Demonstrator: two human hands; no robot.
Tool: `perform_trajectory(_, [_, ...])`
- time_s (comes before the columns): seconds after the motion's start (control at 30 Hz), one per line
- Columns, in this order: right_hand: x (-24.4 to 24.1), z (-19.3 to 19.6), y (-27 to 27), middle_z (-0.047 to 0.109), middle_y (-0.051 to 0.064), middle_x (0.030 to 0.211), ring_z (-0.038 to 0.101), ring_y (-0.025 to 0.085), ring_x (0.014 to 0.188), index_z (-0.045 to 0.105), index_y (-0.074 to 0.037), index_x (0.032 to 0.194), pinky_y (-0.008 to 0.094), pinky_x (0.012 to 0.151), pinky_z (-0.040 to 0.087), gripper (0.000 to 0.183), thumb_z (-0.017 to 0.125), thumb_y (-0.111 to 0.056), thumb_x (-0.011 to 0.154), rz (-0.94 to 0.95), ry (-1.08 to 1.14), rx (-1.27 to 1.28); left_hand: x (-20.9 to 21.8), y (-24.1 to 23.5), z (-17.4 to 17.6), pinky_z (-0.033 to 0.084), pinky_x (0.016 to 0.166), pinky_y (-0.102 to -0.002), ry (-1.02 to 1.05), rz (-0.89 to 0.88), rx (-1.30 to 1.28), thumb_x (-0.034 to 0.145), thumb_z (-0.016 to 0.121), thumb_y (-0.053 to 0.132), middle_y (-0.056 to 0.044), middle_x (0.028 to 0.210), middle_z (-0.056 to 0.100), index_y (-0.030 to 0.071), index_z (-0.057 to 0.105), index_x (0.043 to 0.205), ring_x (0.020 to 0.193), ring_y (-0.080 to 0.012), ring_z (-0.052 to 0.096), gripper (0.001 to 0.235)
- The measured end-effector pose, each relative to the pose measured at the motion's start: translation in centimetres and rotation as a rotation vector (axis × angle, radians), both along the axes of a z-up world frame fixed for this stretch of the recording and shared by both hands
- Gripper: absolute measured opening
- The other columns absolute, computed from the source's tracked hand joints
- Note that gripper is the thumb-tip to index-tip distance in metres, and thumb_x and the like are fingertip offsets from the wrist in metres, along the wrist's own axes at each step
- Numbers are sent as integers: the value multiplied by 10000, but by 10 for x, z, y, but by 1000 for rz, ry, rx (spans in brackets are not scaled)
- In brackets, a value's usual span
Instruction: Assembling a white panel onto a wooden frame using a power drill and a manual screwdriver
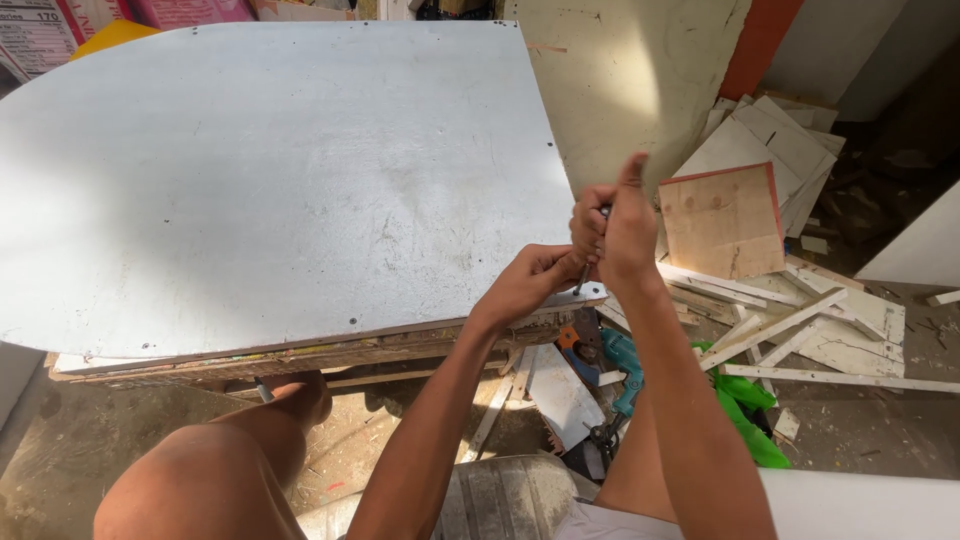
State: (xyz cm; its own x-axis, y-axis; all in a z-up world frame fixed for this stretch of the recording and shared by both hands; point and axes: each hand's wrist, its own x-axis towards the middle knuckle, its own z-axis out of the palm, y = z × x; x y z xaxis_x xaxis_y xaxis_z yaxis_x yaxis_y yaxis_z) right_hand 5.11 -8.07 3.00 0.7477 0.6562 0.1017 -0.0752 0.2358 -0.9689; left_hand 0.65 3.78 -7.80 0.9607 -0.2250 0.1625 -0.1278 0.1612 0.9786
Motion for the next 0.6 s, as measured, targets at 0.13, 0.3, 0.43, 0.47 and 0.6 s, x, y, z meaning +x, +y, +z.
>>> perform_trajectory(0.13, [-34, -2, 21, 281, 35, 397, 291, 140, 279, 408, -131, 535, 251, 335, 292, 805, 180, -747, 1001, -826, -205, 35, 7, -5, -20, 516, 962, -386, 24, -79, -77, 1132, 501, 428, -58, 891, 741, 128, 761, 1221, 944, -121, 653, 407])
perform_trajectory(0.3, [-15, 5, 15, 302, 31, 404, 322, 132, 289, 426, -110, 558, 246, 350, 296, 671, 402, -522, 1087, -750, -193, 40, -10, -11, 9, 470, 875, -348, 21, -55, -129, 1138, 405, 519, -25, 778, 543, 128, 721, 987, 799, -122, 488, 525])
perform_trajectory(0.43, [5, 26, -7, 461, 108, 458, 521, 211, 386, 560, -48, 620, 307, 394, 423, 584, 503, -419, 1068, 28, -119, 24, -22, -10, 37, 428, 891, -355, 51, -80, -143, 1112, 382, 581, -7, 820, 519, 155, 686, 962, 848, -142, 479, 545])
perform_trajectory(0.47, [11, 29, -7, 481, 108, 444, 519, 184, 374, 572, -23, 591, 279, 393, 420, 578, 519, -390, 1035, 252, -90, 76, -19, -7, 38, 421, 885, -372, 47, -97, -134, 1095, 377, 621, -18, 817, 519, 143, 690, 959, 843, -161, 472, 588])
perform_trajectory(0.6, [49, -15, -15, 272, -31, 388, 276, 105, 286, 393, -139, 502, 233, 336, 256, 695, 390, -471, 1113, 294, 46, 128, -10, -6, 20, 445, 998, -418, 113, -78, -124, 1123, 373, 556, -49, 903, 577, 117, 676, 991, 956, -187, 539, 549])
